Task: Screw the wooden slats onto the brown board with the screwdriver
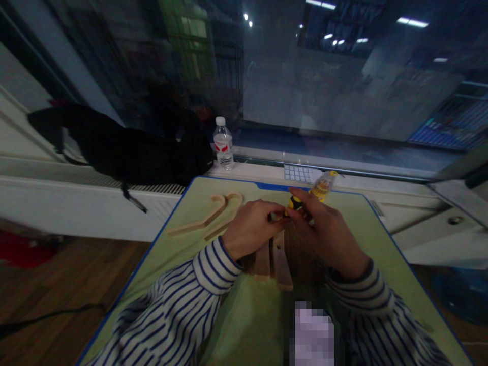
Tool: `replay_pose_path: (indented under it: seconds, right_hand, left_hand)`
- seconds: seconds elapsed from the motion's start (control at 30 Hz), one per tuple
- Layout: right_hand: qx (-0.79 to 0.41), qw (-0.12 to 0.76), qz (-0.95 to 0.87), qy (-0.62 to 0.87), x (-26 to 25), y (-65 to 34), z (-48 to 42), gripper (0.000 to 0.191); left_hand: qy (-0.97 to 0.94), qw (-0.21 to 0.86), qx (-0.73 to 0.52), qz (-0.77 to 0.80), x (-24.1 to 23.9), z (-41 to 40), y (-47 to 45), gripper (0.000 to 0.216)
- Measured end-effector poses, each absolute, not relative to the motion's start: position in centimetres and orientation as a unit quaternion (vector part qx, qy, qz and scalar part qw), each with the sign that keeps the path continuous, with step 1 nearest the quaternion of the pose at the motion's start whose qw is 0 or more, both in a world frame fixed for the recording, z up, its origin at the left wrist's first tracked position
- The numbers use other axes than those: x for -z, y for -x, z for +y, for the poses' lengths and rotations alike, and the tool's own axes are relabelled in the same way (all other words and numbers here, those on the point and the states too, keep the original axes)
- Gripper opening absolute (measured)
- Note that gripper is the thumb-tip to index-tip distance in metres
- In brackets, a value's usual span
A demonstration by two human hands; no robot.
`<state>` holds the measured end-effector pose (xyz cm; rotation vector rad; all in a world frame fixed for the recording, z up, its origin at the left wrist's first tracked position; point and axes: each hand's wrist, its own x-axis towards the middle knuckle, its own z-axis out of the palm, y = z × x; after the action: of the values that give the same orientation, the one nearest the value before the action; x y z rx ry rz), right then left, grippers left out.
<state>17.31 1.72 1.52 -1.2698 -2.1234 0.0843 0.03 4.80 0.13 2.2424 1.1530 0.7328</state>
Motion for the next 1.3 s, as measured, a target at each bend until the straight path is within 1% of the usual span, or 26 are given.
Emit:
replay_pose_path:
  seconds: [0.23,0.53,0.73,1.3]
  right_hand:
    - [-0.038,0.328,-0.808,0.488,-1.54,-17.19,1.78,0.040]
    - [-0.047,0.330,-0.810,0.482,-1.89,-16.95,1.28,0.047]
    - [-0.030,0.319,-0.812,0.488,-1.71,-17.08,1.39,0.041]
    - [-0.030,0.329,-0.808,0.488,-1.47,-17.20,1.72,0.041]
  left_hand:
    - [-0.822,0.247,-0.265,0.439,-0.23,4.89,0.01,0.029]
    - [-0.831,0.238,-0.266,0.427,0.00,4.94,0.10,0.023]
    - [-0.827,0.250,-0.265,0.428,0.05,4.91,-0.02,0.025]
    - [-0.817,0.272,-0.270,0.431,-0.20,4.83,-0.07,0.027]
